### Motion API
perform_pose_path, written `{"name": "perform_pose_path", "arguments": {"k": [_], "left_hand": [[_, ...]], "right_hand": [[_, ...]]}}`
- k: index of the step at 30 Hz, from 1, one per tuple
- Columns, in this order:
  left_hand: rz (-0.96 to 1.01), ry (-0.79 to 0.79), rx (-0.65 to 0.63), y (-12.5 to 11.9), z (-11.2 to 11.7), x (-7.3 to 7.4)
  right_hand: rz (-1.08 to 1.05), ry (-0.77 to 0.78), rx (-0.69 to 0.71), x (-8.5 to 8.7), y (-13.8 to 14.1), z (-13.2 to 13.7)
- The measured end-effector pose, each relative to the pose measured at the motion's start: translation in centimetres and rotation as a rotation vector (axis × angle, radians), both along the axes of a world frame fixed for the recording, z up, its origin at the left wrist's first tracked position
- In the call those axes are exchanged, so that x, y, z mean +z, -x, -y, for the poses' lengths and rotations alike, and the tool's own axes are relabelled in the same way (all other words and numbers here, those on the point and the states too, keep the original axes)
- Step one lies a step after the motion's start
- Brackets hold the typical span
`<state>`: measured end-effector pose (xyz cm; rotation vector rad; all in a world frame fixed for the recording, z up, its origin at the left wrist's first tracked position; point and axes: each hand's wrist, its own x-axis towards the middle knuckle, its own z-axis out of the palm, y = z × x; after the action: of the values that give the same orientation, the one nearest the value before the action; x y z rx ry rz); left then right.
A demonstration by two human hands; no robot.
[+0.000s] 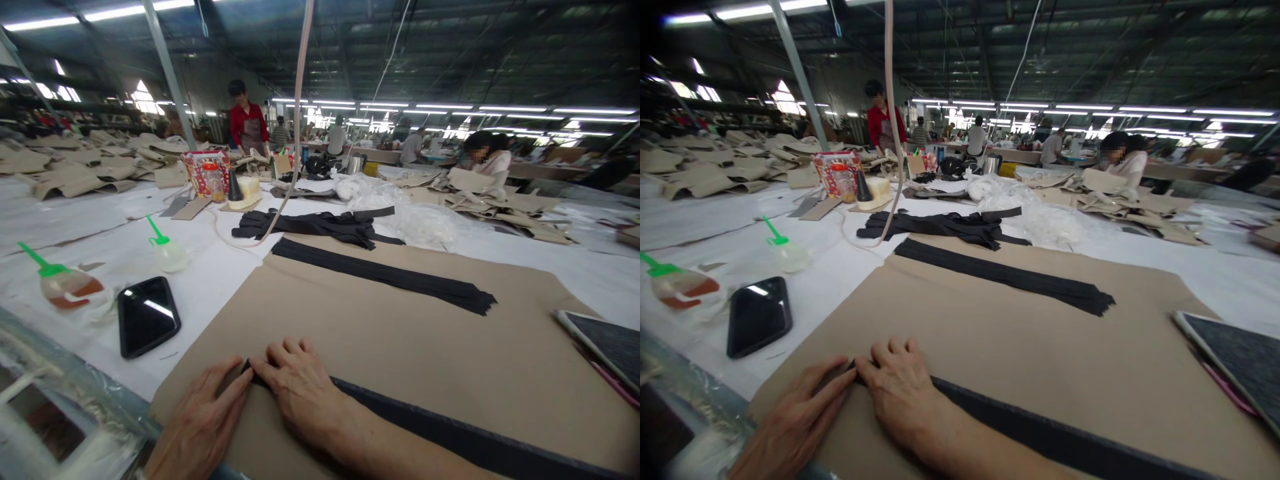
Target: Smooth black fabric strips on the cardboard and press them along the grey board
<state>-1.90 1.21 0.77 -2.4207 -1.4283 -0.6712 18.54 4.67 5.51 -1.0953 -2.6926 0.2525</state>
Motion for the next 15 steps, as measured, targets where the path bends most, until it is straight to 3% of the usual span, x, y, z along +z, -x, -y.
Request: {"name": "perform_pose_path", "arguments": {"k": [11,15], "left_hand": [[-0.153,-0.033,-0.142,0.6,-0.7,0.6],[-0.166,-0.020,-0.169,0.9,-0.9,0.8]], "right_hand": [[-0.041,-0.040,-0.042,-0.1,-0.9,0.0],[0.014,-0.099,0.040,-0.2,-2.4,-0.3]]}}
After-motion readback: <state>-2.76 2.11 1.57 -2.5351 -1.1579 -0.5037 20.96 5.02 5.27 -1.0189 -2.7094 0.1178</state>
